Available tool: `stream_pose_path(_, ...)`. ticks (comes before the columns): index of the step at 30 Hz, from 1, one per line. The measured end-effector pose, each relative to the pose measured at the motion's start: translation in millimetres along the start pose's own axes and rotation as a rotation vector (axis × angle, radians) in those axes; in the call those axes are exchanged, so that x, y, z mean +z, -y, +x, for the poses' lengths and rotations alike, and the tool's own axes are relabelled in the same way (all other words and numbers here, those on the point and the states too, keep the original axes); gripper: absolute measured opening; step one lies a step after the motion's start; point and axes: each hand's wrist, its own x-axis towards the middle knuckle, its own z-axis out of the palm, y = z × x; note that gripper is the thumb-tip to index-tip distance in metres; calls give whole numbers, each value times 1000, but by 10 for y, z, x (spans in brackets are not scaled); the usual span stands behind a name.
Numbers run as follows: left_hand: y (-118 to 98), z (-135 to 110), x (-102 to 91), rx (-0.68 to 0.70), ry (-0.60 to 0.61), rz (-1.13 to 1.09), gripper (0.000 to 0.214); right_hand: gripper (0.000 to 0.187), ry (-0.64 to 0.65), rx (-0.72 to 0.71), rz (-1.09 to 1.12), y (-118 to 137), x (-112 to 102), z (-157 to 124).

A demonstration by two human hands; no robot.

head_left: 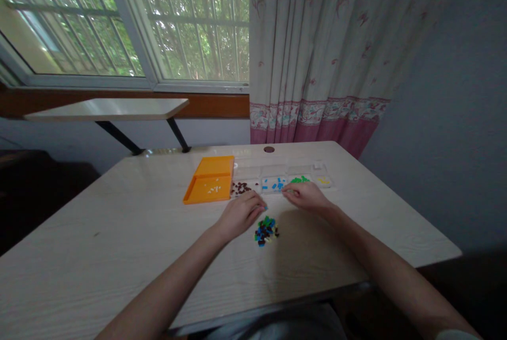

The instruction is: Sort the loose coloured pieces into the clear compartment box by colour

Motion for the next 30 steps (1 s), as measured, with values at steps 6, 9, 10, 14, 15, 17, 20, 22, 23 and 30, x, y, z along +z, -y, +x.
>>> stream_pose_path(6,-41,9,-7,-12,-58,-10,19,19,-82,-226,84,358,234,-54)
stream_pose_path(9,-36,6,2,4,-58,-5,19,18,-129,-254,97,389,249,-76)
stream_pose_path(10,-37,6,3,8,-59,-9,20,18,-140,-263,94,388,247,-80)
stream_pose_path(14,-55,7,-13,-24,-86,-60,20,21,-180,-291,94,357,230,-74)
stream_pose_path(15,-57,6,-18,-45,-89,-74,20,21,-195,-291,95,345,219,-68)
stream_pose_path(17,-55,1,-18,-84,-50,-86,19,22,-256,-270,86,320,184,-55)
stream_pose_path(20,-36,-13,8,-107,84,-80,17,25,-398,-219,52,274,99,-39)
stream_pose_path(22,-24,-21,33,-108,141,-86,16,26,-455,-194,26,235,35,-34)
stream_pose_path(23,-21,-23,43,-107,152,-92,15,27,-463,-185,18,212,5,-32)
stream_pose_path(30,-37,-13,57,-110,172,-102,14,29,-468,-93,12,65,-73,-19)
